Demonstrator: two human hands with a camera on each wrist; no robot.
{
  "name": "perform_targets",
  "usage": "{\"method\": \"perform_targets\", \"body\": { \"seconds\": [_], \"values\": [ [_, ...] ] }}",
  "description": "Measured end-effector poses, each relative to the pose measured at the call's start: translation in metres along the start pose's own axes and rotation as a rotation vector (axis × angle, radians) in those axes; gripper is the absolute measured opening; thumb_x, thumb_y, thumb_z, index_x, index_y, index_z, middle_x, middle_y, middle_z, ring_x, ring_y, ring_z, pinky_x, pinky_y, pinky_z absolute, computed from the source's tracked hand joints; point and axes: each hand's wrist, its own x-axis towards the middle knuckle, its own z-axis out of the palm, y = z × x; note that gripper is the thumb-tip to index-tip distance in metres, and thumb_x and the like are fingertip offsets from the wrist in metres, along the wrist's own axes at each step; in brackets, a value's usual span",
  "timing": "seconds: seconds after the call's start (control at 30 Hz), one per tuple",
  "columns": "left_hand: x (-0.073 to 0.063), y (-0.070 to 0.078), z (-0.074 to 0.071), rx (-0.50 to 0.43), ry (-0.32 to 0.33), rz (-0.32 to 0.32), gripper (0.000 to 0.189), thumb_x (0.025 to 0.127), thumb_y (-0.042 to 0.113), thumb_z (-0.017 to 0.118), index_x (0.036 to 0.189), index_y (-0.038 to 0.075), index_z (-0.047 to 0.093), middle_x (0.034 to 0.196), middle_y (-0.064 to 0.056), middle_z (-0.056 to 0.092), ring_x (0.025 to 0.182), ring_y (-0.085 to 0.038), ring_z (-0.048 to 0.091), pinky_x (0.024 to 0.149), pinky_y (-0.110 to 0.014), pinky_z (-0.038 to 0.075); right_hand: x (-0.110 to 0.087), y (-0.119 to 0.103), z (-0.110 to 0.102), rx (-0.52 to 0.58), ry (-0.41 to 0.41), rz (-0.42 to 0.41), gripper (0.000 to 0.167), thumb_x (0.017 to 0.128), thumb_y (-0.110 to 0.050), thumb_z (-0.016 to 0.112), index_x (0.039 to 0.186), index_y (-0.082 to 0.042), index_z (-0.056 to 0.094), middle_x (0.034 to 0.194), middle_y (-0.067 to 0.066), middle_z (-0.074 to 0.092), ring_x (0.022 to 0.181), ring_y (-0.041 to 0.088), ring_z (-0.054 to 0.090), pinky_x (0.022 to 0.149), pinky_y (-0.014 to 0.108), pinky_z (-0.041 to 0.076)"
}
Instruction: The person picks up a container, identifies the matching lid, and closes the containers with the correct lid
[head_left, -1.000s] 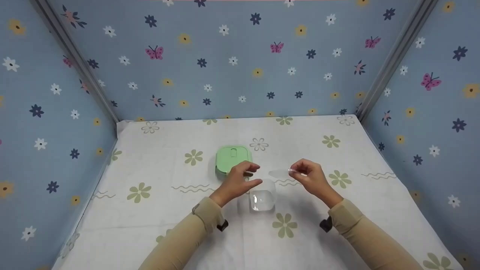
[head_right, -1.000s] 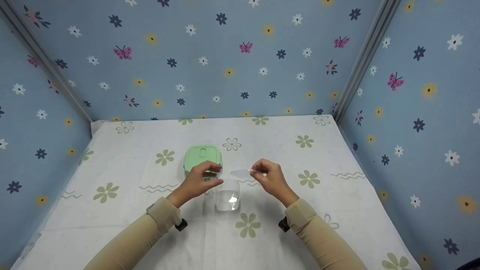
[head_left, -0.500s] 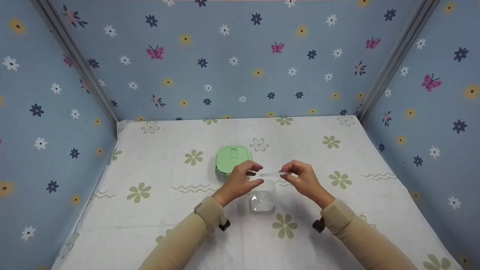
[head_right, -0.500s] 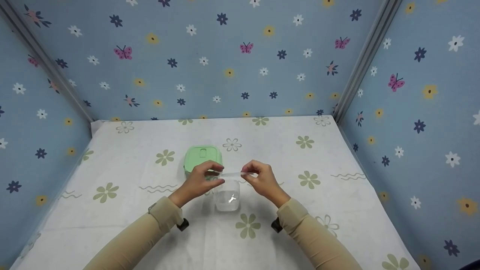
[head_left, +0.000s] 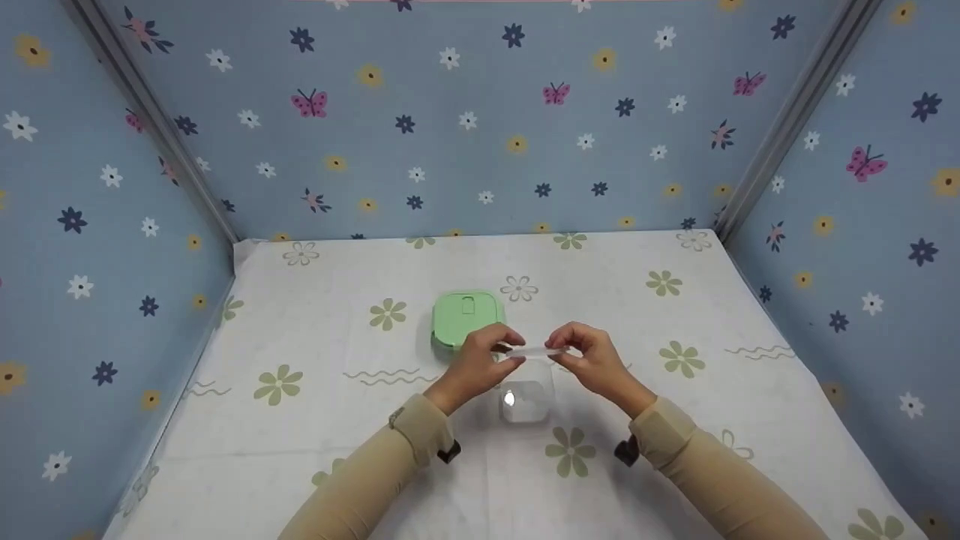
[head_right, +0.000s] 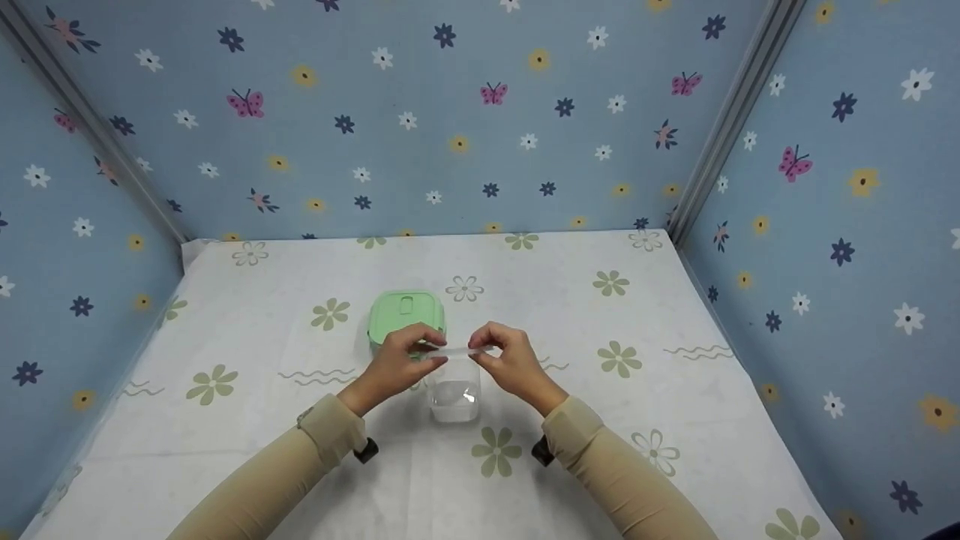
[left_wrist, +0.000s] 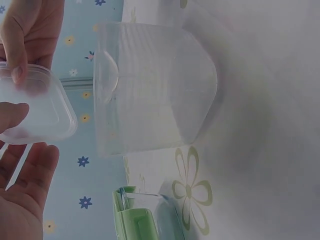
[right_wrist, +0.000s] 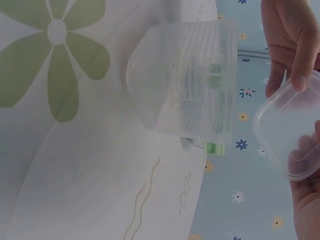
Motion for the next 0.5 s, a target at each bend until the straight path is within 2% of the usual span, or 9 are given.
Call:
{"method": "perform_targets", "body": {
  "seconds": [0.1, 0.27, 0.33, 0.4, 0.5],
  "values": [
    [-0.0004, 0.0001, 0.0001, 0.007, 0.020, 0.013, 0.013, 0.093, -0.008, 0.075, 0.104, -0.003, 0.074, 0.104, -0.018, 0.076, 0.101, -0.031, 0.075, 0.091, -0.048, 0.066, 0.0005, 0.0004, 0.0019, 0.004, 0.000, -0.019, 0.015, 0.089, 0.018, 0.073, 0.088, 0.006, 0.065, 0.099, 0.028, 0.073, 0.095, 0.006, 0.070, 0.091, 0.018, 0.057],
    [-0.0008, -0.0004, 0.0003, 0.046, 0.061, 0.026, 0.010, 0.092, -0.008, 0.074, 0.097, 0.001, 0.075, 0.096, -0.013, 0.076, 0.093, -0.026, 0.075, 0.086, -0.035, 0.066, 0.0015, -0.0011, 0.0020, -0.031, -0.020, 0.012, 0.013, 0.091, 0.014, 0.075, 0.093, 0.003, 0.067, 0.103, 0.023, 0.074, 0.099, 0.012, 0.070, 0.096, 0.018, 0.055],
    [-0.0010, -0.0016, 0.0001, 0.067, 0.076, 0.033, 0.010, 0.093, -0.007, 0.074, 0.095, 0.003, 0.076, 0.093, -0.012, 0.076, 0.090, -0.024, 0.076, 0.085, -0.033, 0.066, 0.0017, -0.0016, 0.0009, -0.053, -0.037, 0.034, 0.014, 0.091, 0.009, 0.079, 0.100, 0.003, 0.070, 0.108, 0.021, 0.075, 0.104, 0.015, 0.070, 0.101, 0.020, 0.054],
    [-0.0016, -0.0031, -0.0005, 0.088, 0.086, 0.042, 0.010, 0.093, -0.006, 0.074, 0.094, 0.004, 0.076, 0.092, -0.011, 0.077, 0.089, -0.023, 0.076, 0.084, -0.032, 0.066, 0.0016, -0.0022, -0.0007, -0.077, -0.054, 0.060, 0.022, 0.091, 0.003, 0.083, 0.110, 0.001, 0.073, 0.115, 0.018, 0.075, 0.110, 0.015, 0.070, 0.107, 0.024, 0.054],
    [-0.0035, -0.0057, -0.0019, 0.112, 0.104, 0.059, 0.010, 0.092, -0.006, 0.074, 0.093, 0.004, 0.076, 0.091, -0.011, 0.076, 0.088, -0.024, 0.076, 0.083, -0.034, 0.066, 0.0013, -0.0030, -0.0025, -0.097, -0.073, 0.092, 0.036, 0.091, -0.004, 0.086, 0.124, 0.001, 0.072, 0.125, 0.016, 0.074, 0.118, 0.015, 0.067, 0.115, 0.037, 0.053]
  ]
}}
